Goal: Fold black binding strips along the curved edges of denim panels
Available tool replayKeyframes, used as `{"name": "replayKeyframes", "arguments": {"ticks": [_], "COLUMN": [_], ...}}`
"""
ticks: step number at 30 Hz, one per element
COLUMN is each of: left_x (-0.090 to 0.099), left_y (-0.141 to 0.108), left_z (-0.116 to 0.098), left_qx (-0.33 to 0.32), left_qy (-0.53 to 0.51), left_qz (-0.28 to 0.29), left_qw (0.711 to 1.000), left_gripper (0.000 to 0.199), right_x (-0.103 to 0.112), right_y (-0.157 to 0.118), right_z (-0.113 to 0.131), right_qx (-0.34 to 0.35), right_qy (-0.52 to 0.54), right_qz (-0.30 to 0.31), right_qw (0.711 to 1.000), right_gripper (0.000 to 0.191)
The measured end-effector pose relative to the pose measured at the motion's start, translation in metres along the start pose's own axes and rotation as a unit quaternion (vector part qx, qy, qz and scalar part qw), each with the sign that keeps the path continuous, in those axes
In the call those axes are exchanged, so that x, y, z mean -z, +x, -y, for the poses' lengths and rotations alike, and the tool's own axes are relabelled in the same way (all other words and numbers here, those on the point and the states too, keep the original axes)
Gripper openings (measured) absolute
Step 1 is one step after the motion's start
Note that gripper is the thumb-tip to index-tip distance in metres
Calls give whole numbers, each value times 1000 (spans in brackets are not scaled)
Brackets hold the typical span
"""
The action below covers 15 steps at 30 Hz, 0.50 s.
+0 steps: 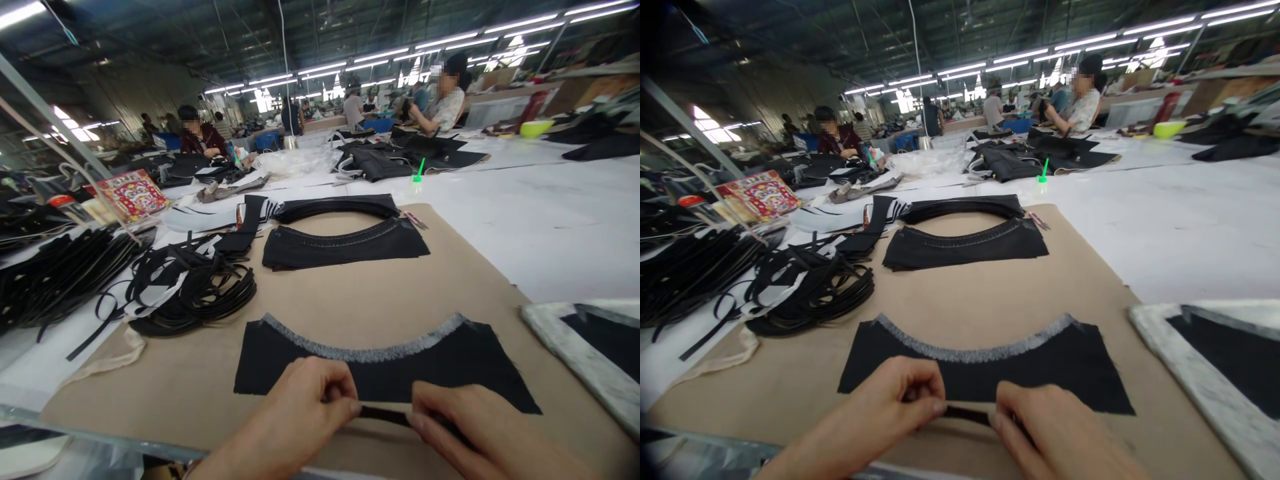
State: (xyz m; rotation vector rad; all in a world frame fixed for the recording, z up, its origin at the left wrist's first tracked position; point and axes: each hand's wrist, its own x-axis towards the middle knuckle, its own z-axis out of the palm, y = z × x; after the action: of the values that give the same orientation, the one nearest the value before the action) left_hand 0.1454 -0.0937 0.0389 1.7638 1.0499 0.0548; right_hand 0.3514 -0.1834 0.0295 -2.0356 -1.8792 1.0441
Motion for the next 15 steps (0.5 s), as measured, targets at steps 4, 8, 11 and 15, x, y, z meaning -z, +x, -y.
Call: {"name": "replayKeyframes", "arguments": {"ticks": [4, 8, 11, 15], "left_x": [4, 6, 4, 2], "left_y": [26, 43, 51, 57], "left_z": [8, 11, 12, 14], "left_qx": [-5, -5, 5, 18], "left_qy": [38, 73, 99, 108], "left_qz": [-42, -72, -83, -92], "left_qw": [998, 995, 992, 990], "left_gripper": [13, 10, 9, 10], "right_x": [11, 6, 4, 2], "right_y": [27, 45, 53, 60], "right_z": [6, -3, -6, -5], "right_qx": [-35, -39, -50, -56], "right_qy": [-70, -116, -147, -170], "right_qz": [7, -17, -26, -28], "right_qw": [997, 992, 988, 984], "right_gripper": [30, 30, 30, 28]}}
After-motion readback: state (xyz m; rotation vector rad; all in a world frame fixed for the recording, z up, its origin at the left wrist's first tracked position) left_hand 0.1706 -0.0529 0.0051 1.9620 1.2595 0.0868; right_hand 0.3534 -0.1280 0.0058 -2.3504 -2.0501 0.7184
